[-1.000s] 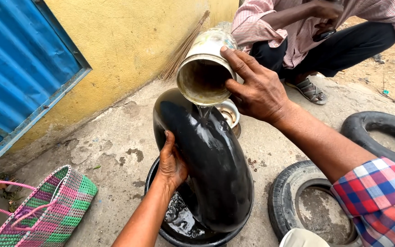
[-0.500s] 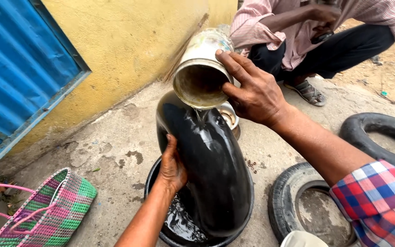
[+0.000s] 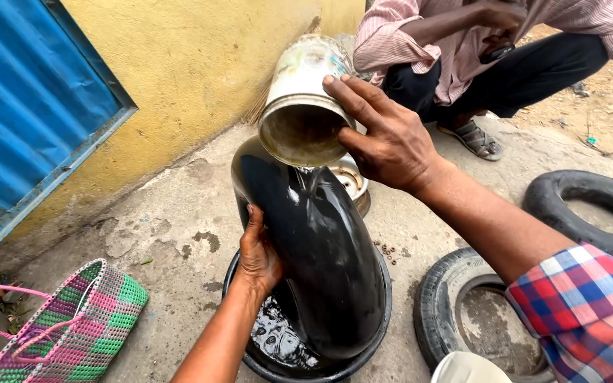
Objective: Checking a bicycle or small vehicle tire tube for leaks using a water bucket and applying a repair patch.
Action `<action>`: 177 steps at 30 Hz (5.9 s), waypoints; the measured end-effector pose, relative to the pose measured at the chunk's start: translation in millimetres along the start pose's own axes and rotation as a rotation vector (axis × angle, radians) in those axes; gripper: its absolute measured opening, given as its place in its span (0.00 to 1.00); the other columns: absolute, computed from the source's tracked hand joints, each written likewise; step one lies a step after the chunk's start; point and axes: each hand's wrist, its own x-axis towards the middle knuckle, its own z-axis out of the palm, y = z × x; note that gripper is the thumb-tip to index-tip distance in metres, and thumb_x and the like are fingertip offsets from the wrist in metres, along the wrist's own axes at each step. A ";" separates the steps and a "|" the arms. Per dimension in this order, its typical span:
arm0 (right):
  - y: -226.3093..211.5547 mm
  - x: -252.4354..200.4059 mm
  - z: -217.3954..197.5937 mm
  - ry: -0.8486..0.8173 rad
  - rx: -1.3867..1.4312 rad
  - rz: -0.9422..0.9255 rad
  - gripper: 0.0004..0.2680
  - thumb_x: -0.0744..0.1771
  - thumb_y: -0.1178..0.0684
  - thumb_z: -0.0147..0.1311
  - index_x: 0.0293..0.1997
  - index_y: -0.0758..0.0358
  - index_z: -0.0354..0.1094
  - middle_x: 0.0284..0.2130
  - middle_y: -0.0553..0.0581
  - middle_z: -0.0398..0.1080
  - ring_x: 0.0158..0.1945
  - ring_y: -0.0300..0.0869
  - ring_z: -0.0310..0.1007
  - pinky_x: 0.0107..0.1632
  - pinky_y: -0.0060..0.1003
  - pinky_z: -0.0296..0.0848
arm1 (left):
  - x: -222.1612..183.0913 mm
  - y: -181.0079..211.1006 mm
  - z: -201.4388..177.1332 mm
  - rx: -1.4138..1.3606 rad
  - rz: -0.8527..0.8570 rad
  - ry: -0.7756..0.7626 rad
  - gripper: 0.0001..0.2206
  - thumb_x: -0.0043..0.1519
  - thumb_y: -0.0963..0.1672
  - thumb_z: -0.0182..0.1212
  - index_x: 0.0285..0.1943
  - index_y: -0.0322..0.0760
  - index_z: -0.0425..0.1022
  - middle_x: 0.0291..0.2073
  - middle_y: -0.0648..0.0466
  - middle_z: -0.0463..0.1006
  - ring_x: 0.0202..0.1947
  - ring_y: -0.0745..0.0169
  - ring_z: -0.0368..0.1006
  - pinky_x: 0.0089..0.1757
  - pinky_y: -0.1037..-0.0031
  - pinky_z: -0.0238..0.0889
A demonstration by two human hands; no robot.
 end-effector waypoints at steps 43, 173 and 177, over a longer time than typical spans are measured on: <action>-207.5 -278.2 161.8 -0.949 0.776 1.775 0.36 0.59 0.28 0.64 0.62 0.74 0.66 0.47 0.69 0.78 0.44 0.51 0.81 0.52 0.45 0.76 | -47.1 40.7 -79.2 -0.101 0.071 0.082 0.31 0.58 0.59 0.66 0.60 0.35 0.76 0.50 0.47 0.81 0.50 0.52 0.78 0.52 0.59 0.73; -13.1 0.7 2.4 -0.021 0.033 0.064 0.09 0.60 0.54 0.67 0.35 0.61 0.68 0.68 0.65 0.62 0.62 0.54 0.72 0.54 0.42 0.79 | -26.1 -7.6 -15.9 -0.113 -0.079 -0.078 0.46 0.47 0.66 0.62 0.67 0.36 0.69 0.57 0.44 0.77 0.60 0.43 0.70 0.58 0.46 0.65; -13.0 -1.0 3.8 -0.027 0.035 0.066 0.09 0.61 0.54 0.67 0.35 0.60 0.68 0.69 0.64 0.61 0.63 0.53 0.72 0.54 0.42 0.79 | -27.7 -1.8 -6.3 -0.074 -0.052 -0.049 0.48 0.45 0.66 0.62 0.70 0.37 0.66 0.60 0.46 0.75 0.63 0.44 0.69 0.59 0.46 0.64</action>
